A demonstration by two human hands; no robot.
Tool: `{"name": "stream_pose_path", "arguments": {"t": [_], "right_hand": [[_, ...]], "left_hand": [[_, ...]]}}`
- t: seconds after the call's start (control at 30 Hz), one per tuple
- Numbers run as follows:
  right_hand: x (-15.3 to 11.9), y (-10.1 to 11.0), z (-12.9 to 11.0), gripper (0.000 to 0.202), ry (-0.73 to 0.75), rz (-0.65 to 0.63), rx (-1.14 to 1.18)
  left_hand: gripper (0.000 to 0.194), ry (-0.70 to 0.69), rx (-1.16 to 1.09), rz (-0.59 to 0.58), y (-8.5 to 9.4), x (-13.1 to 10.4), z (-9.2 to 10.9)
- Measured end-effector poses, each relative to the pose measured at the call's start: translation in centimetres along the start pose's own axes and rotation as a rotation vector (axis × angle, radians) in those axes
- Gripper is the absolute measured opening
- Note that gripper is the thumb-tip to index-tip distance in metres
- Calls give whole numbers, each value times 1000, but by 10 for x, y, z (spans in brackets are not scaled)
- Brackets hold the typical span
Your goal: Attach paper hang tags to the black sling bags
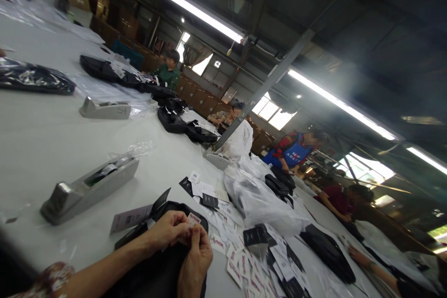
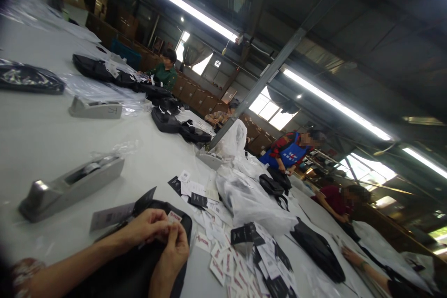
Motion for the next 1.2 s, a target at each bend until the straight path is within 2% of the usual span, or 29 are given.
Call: {"name": "stream_pose_path", "arguments": {"t": [0.17, 0.4, 0.57, 0.87, 1.07, 1.2], "right_hand": [[6, -3, 7, 35, -11, -79, 4], [12, 1, 16, 36, -9, -89, -52], [7, 0, 11, 35, 10, -84, -64], [9, -1, 4, 34, 83, -100, -275], [2, -3, 0, 36, 117, -64, -269], [-2, -12, -4, 36, 158, -70, -327]], "left_hand": [[35, 16, 26, 1, 2, 1, -7], [33, 50, 45, 17, 4, -2, -6], [31, 36, 15, 2, 3, -1, -5], [24, 15, 30, 55, 8, 1, -16], [27, 27, -2, 37, 6, -2, -20], [28, 23, -31, 105, 8, -1, -23]]}}
Point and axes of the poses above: each hand's wrist, its own x-axis towards the middle knuckle, its own y-axis out of the back of the hand, z = x × y, the point moved 7 cm from there along x, towards the middle knuckle, and after that the axes turned 6 degrees about -y, right-handed, at the moved point
